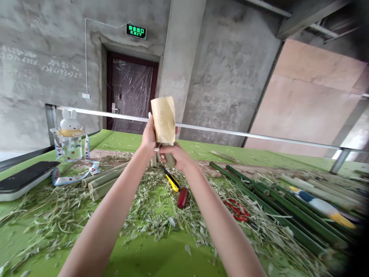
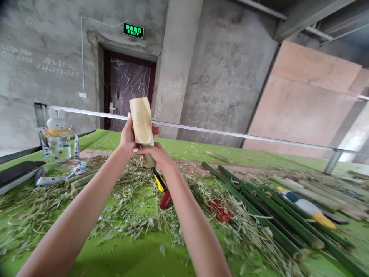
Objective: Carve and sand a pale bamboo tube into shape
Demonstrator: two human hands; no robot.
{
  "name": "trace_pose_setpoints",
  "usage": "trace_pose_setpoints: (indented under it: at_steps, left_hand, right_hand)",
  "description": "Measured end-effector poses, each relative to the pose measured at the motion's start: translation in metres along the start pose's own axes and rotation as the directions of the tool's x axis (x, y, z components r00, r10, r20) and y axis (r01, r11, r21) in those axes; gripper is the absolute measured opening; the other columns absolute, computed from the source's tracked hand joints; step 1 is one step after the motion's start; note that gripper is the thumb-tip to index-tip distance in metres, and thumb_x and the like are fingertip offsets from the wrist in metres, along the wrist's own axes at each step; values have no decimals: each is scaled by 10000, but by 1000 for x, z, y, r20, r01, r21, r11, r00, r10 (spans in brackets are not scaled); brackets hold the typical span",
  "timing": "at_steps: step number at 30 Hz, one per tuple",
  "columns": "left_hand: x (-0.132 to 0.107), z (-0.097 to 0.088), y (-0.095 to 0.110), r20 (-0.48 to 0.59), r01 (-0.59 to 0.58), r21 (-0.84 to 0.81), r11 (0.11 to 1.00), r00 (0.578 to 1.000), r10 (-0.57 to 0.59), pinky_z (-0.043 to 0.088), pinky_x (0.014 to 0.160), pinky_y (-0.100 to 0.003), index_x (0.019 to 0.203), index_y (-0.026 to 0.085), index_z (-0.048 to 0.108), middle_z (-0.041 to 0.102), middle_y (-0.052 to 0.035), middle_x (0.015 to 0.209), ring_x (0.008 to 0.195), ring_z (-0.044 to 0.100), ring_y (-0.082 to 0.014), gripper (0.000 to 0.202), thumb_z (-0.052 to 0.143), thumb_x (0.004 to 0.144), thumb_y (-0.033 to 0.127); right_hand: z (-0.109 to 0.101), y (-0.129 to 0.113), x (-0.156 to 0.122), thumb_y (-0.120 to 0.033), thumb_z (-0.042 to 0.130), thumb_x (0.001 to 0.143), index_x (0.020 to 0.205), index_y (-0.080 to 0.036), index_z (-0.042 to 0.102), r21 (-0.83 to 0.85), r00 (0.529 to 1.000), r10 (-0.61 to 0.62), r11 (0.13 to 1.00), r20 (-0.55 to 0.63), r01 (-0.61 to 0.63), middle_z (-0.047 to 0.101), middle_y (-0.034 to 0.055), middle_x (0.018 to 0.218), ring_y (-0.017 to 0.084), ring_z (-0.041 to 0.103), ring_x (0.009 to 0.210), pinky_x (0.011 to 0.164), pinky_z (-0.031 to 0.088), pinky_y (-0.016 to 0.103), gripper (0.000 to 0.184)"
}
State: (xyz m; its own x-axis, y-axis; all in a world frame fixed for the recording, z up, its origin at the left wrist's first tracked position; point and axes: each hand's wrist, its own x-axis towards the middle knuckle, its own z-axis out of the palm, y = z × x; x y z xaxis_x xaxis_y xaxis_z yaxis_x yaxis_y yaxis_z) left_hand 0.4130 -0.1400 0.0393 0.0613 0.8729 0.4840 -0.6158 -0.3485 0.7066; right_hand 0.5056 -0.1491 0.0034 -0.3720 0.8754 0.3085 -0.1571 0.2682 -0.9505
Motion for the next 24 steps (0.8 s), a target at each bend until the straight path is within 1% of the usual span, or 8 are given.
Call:
trace_pose_setpoints:
  at_steps: [3, 7, 11, 13, 16, 20, 22, 24]
  left_hand:
    - [-5, 1, 4, 82, -55, 105, 993, 996, 47, 486, 580, -274, 849, 147, 606, 637, -82, 741, 677, 616, -181, 408, 605, 658, 508]
    - [-3, -5, 3, -52, -174, 330, 928, 978, 202, 478, 560, -246, 811, 138, 602, 639, -72, 769, 639, 602, -151, 360, 758, 501, 235]
    - [5, -12, -1, -279, -76, 287, 955, 947, 159, 449, 488, -250, 734, 139, 571, 607, -46, 654, 541, 561, -131, 283, 726, 521, 241]
    - [8, -13, -3, -342, -52, 214, 976, 931, 124, 452, 496, -251, 733, 142, 556, 602, -41, 656, 550, 562, -129, 281, 718, 522, 233]
    - [8, -12, -5, -397, -93, 140, 986, 907, 142, 454, 517, -240, 737, 148, 542, 603, -36, 686, 578, 566, -119, 270, 706, 533, 217]
    - [8, -13, -1, -478, -181, 145, 973, 848, 229, 445, 513, -223, 759, 154, 538, 604, -38, 738, 602, 563, -111, 253, 688, 564, 211]
    - [11, -22, 9, -538, -213, 177, 961, 796, 276, 445, 514, -213, 806, 168, 532, 608, -35, 793, 640, 571, -114, 287, 691, 571, 212]
    - [14, -37, 24, -593, -221, 222, 950, 743, 311, 452, 522, -202, 861, 188, 514, 610, -29, 846, 686, 583, -119, 350, 703, 567, 207]
  right_hand:
    - [-1, -3, -1, -193, 721, 507, 748, -173, 529, -81, 998, -38, 996, -55, 34, 525, -42, 550, 74, 450, 440, 423, 379, 231, 308]
    - [-5, -5, -3, -295, 706, 578, 712, -186, 532, -345, 990, -123, 934, -62, 94, 522, -25, 556, 91, 447, 430, 419, 368, 253, 245]
    - [-7, -12, -6, -372, 687, 623, 656, -183, 550, -672, 979, -186, 736, -85, 82, 510, 16, 537, 126, 456, 462, 426, 336, 272, 236]
    - [-5, -18, -10, -355, 714, 592, 654, -178, 547, -784, 962, -246, 618, -119, 61, 517, 31, 570, 141, 467, 504, 448, 323, 275, 250]
    - [-2, -26, -16, -307, 718, 580, 692, -169, 547, -876, 954, -275, 482, -121, 28, 531, 37, 624, 150, 483, 552, 479, 319, 274, 247]
    - [-3, -30, -19, -311, 666, 644, 795, -154, 565, -927, 973, -222, 374, -67, 22, 559, 51, 711, 159, 510, 603, 506, 348, 276, 241]
    - [-7, -28, -18, -316, 671, 643, 823, -152, 569, -931, 981, -192, 363, -37, 36, 569, 61, 756, 173, 523, 639, 527, 375, 285, 264]
    - [-12, -26, -15, -337, 684, 636, 863, -154, 569, -891, 989, -150, 450, -16, 54, 578, 70, 798, 181, 534, 668, 549, 409, 298, 313]
